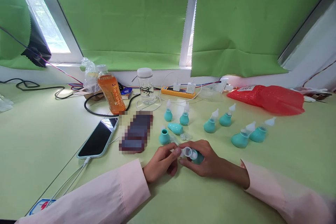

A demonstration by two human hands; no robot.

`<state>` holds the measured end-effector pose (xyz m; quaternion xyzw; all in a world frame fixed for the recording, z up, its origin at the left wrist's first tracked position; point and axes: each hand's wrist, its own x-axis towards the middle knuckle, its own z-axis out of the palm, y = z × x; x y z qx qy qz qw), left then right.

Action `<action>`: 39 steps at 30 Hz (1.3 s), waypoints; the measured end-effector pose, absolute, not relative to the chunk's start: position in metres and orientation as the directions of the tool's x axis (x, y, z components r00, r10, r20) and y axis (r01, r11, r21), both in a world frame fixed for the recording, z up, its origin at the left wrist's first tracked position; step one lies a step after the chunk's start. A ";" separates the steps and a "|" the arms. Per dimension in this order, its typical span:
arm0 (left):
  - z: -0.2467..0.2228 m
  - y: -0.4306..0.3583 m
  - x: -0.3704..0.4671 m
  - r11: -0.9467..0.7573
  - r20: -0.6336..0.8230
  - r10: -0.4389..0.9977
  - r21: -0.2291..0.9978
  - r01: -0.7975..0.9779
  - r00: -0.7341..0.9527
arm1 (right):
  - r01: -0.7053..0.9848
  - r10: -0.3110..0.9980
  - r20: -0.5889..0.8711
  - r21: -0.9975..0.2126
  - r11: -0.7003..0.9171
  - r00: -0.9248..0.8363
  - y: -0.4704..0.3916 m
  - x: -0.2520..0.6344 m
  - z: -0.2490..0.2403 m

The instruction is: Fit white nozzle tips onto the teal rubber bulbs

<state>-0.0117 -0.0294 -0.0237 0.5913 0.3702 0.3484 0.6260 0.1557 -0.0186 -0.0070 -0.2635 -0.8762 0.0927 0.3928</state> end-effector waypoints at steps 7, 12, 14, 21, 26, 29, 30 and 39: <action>-0.024 -0.029 -0.012 0.111 -0.112 0.890 0.993 0.028 0.442 | 0.683 0.728 0.587 -0.371 0.630 -0.354 0.013 0.167 -0.001; -0.027 -0.028 -0.012 0.086 -0.093 0.871 0.996 0.038 0.483 | 0.912 0.898 0.331 -0.188 0.365 -0.291 0.036 0.176 -0.002; -0.027 -0.028 -0.012 0.075 -0.086 0.865 0.996 0.044 0.495 | 0.915 0.907 0.289 -0.174 0.364 -0.306 0.039 0.177 -0.005; -0.020 -0.034 -0.012 -0.151 0.092 0.948 0.973 0.175 0.304 | 0.736 0.759 0.393 -0.244 0.631 -0.520 0.005 0.165 0.007; -0.017 -0.043 -0.013 -0.419 0.314 0.887 0.856 0.302 0.338 | 0.592 0.695 0.199 -0.397 0.702 -0.691 -0.028 0.154 0.018; -0.015 -0.045 -0.013 -0.483 0.363 0.860 0.805 0.343 0.360 | 0.499 0.689 0.213 -0.548 0.671 -0.693 -0.027 0.153 0.019; -0.015 -0.045 -0.014 -0.495 0.377 0.859 0.786 0.371 0.347 | 0.484 0.694 0.209 -0.581 0.655 -0.689 -0.025 0.154 0.019; -0.020 -0.040 -0.017 -0.686 0.315 0.712 0.502 0.527 0.628 | 0.473 0.640 0.045 -0.634 0.612 -0.767 -0.027 0.156 0.016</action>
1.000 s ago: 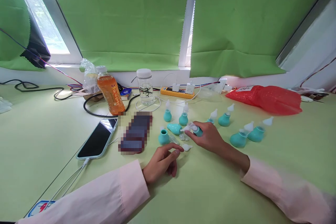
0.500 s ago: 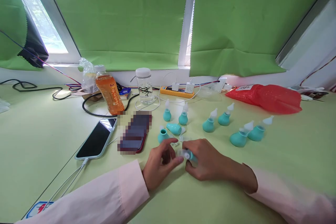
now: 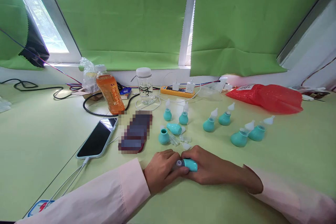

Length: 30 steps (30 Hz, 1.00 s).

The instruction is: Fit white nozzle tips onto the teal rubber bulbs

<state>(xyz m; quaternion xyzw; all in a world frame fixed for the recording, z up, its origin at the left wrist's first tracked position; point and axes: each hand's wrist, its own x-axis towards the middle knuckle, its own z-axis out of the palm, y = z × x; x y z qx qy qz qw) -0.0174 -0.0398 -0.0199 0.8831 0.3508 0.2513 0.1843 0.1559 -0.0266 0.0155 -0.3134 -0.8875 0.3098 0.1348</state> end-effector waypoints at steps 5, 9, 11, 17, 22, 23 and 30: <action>-0.020 -0.042 -0.018 -0.680 0.258 0.667 0.596 0.428 0.699 | 0.385 0.494 -0.090 -0.751 0.536 -0.864 -0.023 0.162 0.023; -0.018 -0.049 -0.016 -0.707 0.274 0.619 0.602 0.371 0.736 | 0.365 0.434 -0.110 -0.742 0.563 -0.894 -0.018 0.167 0.032; -0.019 -0.051 -0.016 -0.737 0.282 0.571 0.589 0.330 0.771 | 0.325 0.318 -0.171 -0.782 0.532 -0.933 -0.016 0.170 0.037; -0.021 -0.045 -0.015 -0.673 0.297 0.655 0.648 0.358 0.694 | 0.309 0.568 0.038 -0.809 0.500 -0.822 0.001 0.177 0.044; -0.019 -0.038 -0.010 -0.396 0.200 0.874 0.821 0.411 0.444 | 0.536 0.832 0.336 -0.645 0.545 -0.441 0.025 0.178 0.027; -0.020 -0.037 -0.010 -0.361 0.183 0.893 0.836 0.413 0.410 | 0.560 0.833 0.369 -0.618 0.552 -0.413 0.028 0.178 0.023; -0.028 -0.036 -0.010 -0.231 0.150 0.955 0.916 0.327 0.256 | 0.557 0.820 0.420 -0.602 0.572 -0.389 0.046 0.179 -0.005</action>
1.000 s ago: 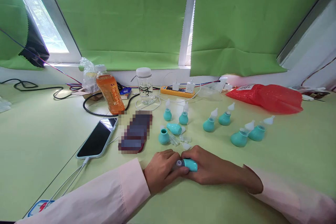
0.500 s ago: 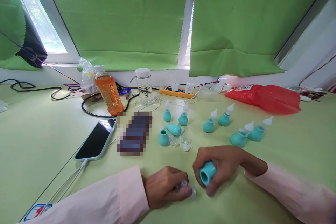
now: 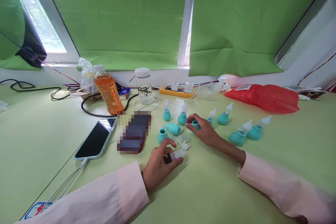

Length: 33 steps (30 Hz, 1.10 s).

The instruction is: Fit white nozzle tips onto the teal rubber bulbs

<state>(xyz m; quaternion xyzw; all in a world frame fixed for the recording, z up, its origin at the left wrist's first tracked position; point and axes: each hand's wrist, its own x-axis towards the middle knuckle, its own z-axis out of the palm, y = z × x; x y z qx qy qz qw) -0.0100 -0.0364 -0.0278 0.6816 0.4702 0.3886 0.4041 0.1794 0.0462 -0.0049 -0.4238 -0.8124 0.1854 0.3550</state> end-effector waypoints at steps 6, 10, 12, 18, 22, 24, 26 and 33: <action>-0.025 -0.036 -0.008 -0.163 0.103 0.962 0.960 0.228 0.252 | 0.521 0.735 0.590 -0.534 0.666 -0.334 0.044 0.178 -0.014; -0.022 -0.036 -0.007 -0.090 0.049 0.967 0.983 0.157 0.250 | 0.397 0.506 0.774 -0.357 0.845 -0.381 0.020 0.174 -0.001; -0.022 -0.036 -0.007 -0.085 0.050 0.967 0.988 0.131 0.249 | 0.287 0.474 0.694 -0.378 0.880 -0.542 0.006 0.170 0.007; -0.021 -0.035 -0.010 -0.095 0.072 0.970 0.991 0.091 0.232 | 0.206 0.448 0.561 -0.441 0.873 -0.697 -0.001 0.164 0.015; -0.021 -0.036 -0.012 -0.101 0.080 0.959 0.993 0.064 0.271 | 0.125 0.435 0.557 -0.508 0.852 -0.707 0.007 0.165 0.014; -0.021 -0.035 -0.012 -0.096 0.082 0.952 0.995 0.033 0.294 | 0.095 0.436 0.536 -0.548 0.831 -0.723 0.008 0.167 0.015; -0.023 -0.035 -0.013 -0.080 0.078 0.947 0.997 -0.005 0.311 | 0.076 0.421 0.522 -0.558 0.826 -0.742 0.008 0.168 0.016; -0.023 -0.034 -0.012 -0.031 0.047 0.922 0.998 -0.047 0.385 | 0.073 0.373 0.443 -0.560 0.825 -0.815 0.007 0.170 0.021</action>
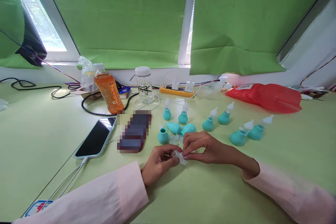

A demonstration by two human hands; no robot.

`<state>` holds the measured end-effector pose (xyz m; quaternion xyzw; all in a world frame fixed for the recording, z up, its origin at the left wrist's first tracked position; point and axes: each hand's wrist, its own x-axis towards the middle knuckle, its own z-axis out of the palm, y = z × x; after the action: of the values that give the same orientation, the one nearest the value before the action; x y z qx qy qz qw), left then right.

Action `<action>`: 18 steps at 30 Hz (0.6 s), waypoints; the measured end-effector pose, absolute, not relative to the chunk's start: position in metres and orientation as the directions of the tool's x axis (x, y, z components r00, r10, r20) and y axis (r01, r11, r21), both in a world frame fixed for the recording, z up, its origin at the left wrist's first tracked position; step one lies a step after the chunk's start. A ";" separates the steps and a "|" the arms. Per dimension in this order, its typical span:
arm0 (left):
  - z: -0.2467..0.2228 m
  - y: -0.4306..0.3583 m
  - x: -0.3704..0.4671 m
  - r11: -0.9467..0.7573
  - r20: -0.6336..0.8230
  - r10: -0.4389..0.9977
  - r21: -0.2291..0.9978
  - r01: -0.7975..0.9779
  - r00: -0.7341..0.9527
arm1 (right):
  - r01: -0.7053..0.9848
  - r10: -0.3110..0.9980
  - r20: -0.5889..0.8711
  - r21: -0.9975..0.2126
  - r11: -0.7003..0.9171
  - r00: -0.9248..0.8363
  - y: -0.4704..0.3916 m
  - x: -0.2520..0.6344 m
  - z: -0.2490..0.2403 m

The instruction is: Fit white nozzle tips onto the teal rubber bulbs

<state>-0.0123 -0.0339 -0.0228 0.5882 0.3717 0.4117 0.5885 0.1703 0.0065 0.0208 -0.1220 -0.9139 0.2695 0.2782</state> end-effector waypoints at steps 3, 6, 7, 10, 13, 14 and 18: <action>-0.022 -0.034 -0.012 -0.014 0.025 0.911 0.999 -0.030 0.412 | 0.099 0.384 0.374 -0.595 0.798 -0.844 0.008 0.171 0.022; -0.021 -0.033 -0.013 0.007 0.005 0.903 1.000 -0.027 0.430 | 0.128 0.378 0.342 -0.574 0.809 -0.860 0.007 0.171 0.023; -0.021 -0.033 -0.013 0.010 0.004 0.903 1.000 -0.029 0.429 | 0.146 0.378 0.334 -0.552 0.821 -0.864 0.005 0.171 0.023; -0.021 -0.032 -0.014 0.011 0.004 0.910 0.999 -0.032 0.416 | 0.235 0.393 0.302 -0.446 0.864 -0.869 0.001 0.170 0.024; -0.021 -0.031 -0.014 0.000 0.016 0.917 0.999 -0.041 0.398 | 0.303 0.440 0.262 -0.434 0.849 -0.859 0.000 0.171 0.025; -0.021 -0.031 -0.014 -0.005 0.021 0.919 0.999 -0.044 0.393 | 0.304 0.460 0.248 -0.480 0.823 -0.853 0.001 0.171 0.025; -0.024 -0.031 -0.014 -0.006 0.017 0.921 1.000 -0.029 0.390 | 0.245 0.540 0.113 -0.801 0.546 -0.834 0.009 0.171 0.019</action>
<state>-0.0143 -0.0307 -0.0236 0.5854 0.3807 0.4002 0.5935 0.1710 0.0085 0.0192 -0.2280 -0.8613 0.4184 0.1764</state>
